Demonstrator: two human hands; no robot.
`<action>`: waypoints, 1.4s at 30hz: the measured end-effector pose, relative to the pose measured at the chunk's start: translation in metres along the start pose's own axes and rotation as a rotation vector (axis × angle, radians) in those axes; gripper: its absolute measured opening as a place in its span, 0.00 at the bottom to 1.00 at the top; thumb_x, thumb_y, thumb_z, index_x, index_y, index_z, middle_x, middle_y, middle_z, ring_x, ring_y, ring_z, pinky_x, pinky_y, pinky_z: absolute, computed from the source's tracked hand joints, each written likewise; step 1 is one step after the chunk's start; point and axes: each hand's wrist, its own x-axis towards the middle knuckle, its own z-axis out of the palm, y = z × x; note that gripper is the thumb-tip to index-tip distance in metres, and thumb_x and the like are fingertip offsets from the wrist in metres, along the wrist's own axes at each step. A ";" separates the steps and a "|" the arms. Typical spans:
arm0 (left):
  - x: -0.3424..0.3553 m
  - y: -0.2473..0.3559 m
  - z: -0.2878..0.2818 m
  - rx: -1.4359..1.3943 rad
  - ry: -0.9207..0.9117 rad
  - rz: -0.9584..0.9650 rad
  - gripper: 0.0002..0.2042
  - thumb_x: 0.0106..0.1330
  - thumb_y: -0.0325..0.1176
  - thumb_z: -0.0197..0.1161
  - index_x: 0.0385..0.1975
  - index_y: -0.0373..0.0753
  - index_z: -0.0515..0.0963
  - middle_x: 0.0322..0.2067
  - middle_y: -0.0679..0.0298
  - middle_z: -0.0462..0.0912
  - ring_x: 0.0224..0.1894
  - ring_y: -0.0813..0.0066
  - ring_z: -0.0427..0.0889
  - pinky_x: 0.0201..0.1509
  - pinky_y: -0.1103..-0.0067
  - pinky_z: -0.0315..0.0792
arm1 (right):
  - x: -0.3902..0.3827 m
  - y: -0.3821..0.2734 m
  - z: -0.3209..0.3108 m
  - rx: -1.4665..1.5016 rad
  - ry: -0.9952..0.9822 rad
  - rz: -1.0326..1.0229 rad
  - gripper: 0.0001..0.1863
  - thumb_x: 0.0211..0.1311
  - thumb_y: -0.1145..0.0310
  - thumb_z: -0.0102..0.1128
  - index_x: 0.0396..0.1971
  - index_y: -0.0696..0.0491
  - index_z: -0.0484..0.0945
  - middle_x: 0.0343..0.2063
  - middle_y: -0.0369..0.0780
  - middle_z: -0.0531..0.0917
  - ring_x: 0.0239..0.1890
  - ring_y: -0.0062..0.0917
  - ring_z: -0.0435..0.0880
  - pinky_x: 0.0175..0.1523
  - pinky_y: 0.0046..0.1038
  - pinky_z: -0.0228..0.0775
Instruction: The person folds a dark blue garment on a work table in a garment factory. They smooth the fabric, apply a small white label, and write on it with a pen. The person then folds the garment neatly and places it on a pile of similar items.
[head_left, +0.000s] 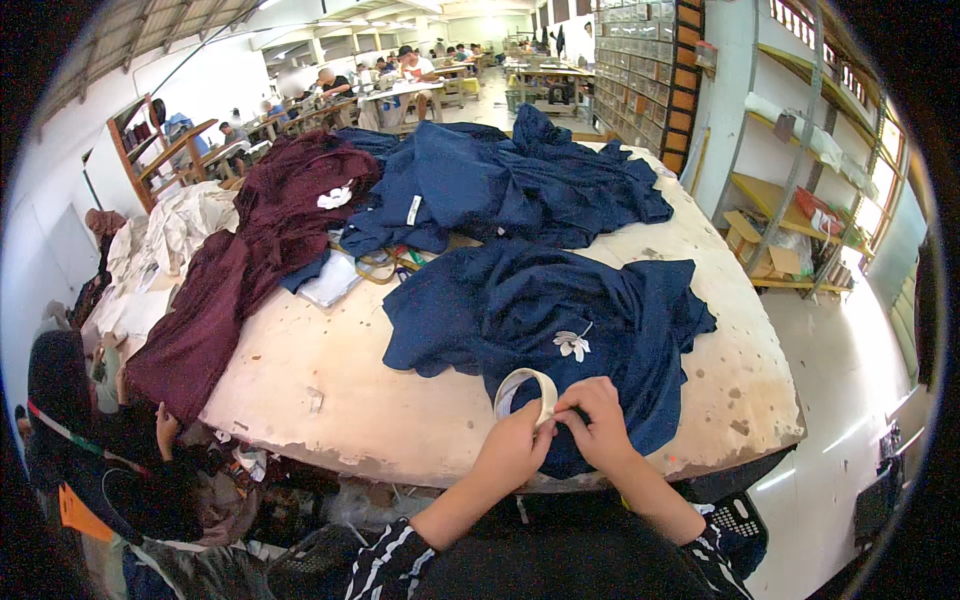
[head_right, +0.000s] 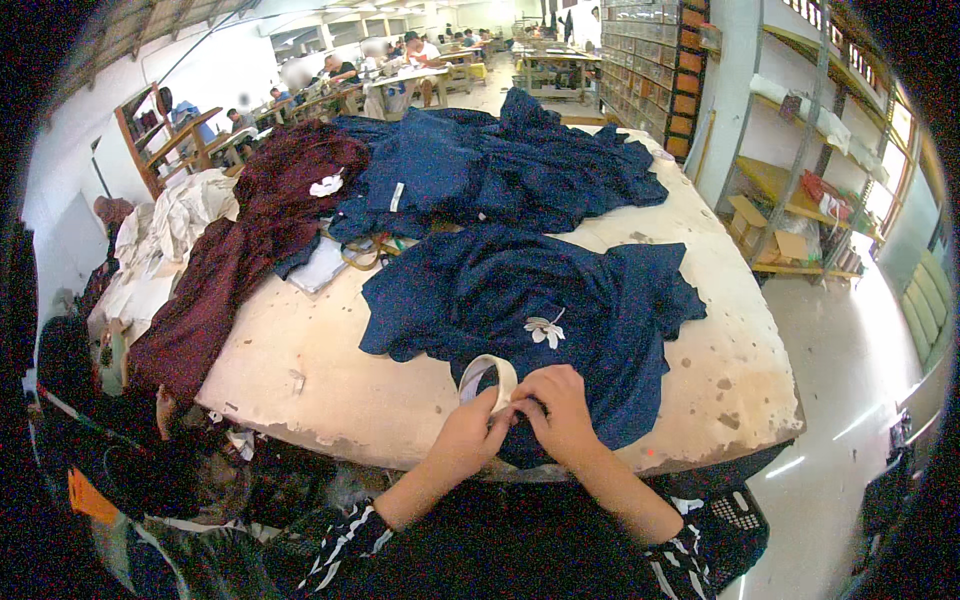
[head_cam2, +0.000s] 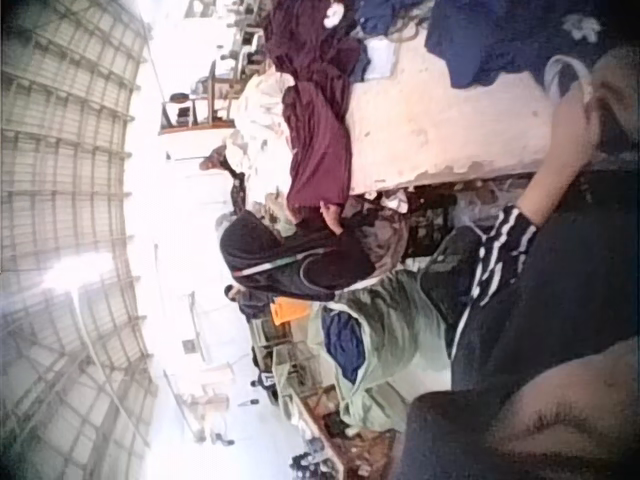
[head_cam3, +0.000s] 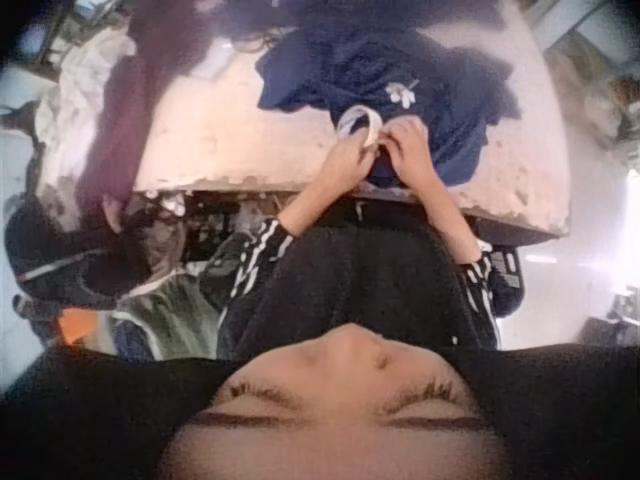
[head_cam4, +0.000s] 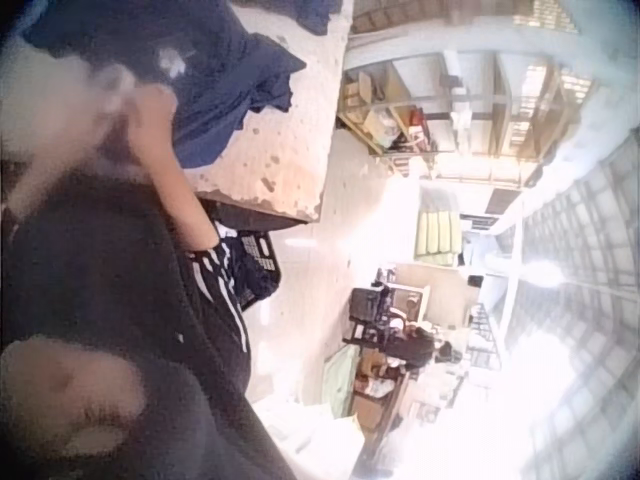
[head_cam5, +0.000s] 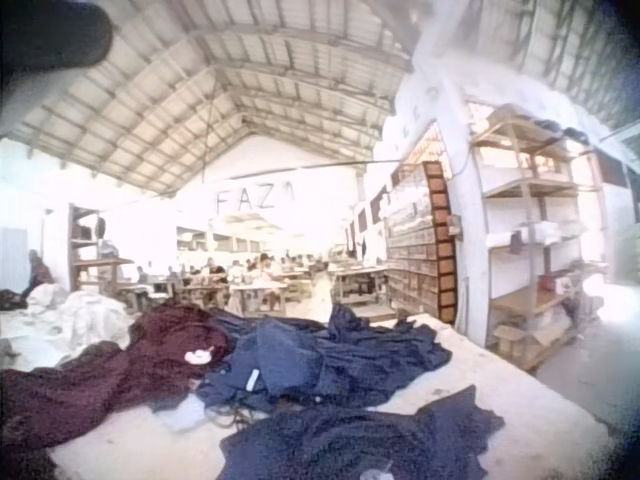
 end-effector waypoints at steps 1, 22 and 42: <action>0.002 -0.002 0.002 0.014 0.019 0.041 0.08 0.57 0.27 0.53 0.36 0.34 0.69 0.24 0.49 0.76 0.30 0.48 0.76 0.33 0.63 0.69 | -0.001 0.000 0.005 0.083 0.118 0.057 0.14 0.38 0.73 0.64 0.30 0.51 0.76 0.32 0.36 0.78 0.39 0.30 0.74 0.49 0.33 0.60; 0.014 -0.005 -0.031 0.265 -0.161 -0.042 0.11 0.61 0.37 0.47 0.28 0.37 0.72 0.22 0.49 0.76 0.25 0.49 0.75 0.31 0.59 0.67 | 0.022 -0.031 -0.044 -0.225 0.039 -0.057 0.05 0.47 0.69 0.62 0.25 0.49 0.75 0.42 0.36 0.74 0.52 0.35 0.66 0.60 0.52 0.43; 0.089 -0.138 -0.142 0.733 0.698 -0.025 0.14 0.55 0.32 0.52 0.40 0.38 0.75 0.40 0.56 0.76 0.47 0.60 0.72 0.51 0.63 0.61 | 0.041 0.048 -0.048 -0.245 -0.398 0.340 0.13 0.52 0.53 0.59 0.26 0.48 0.80 0.48 0.39 0.72 0.54 0.36 0.61 0.57 0.36 0.51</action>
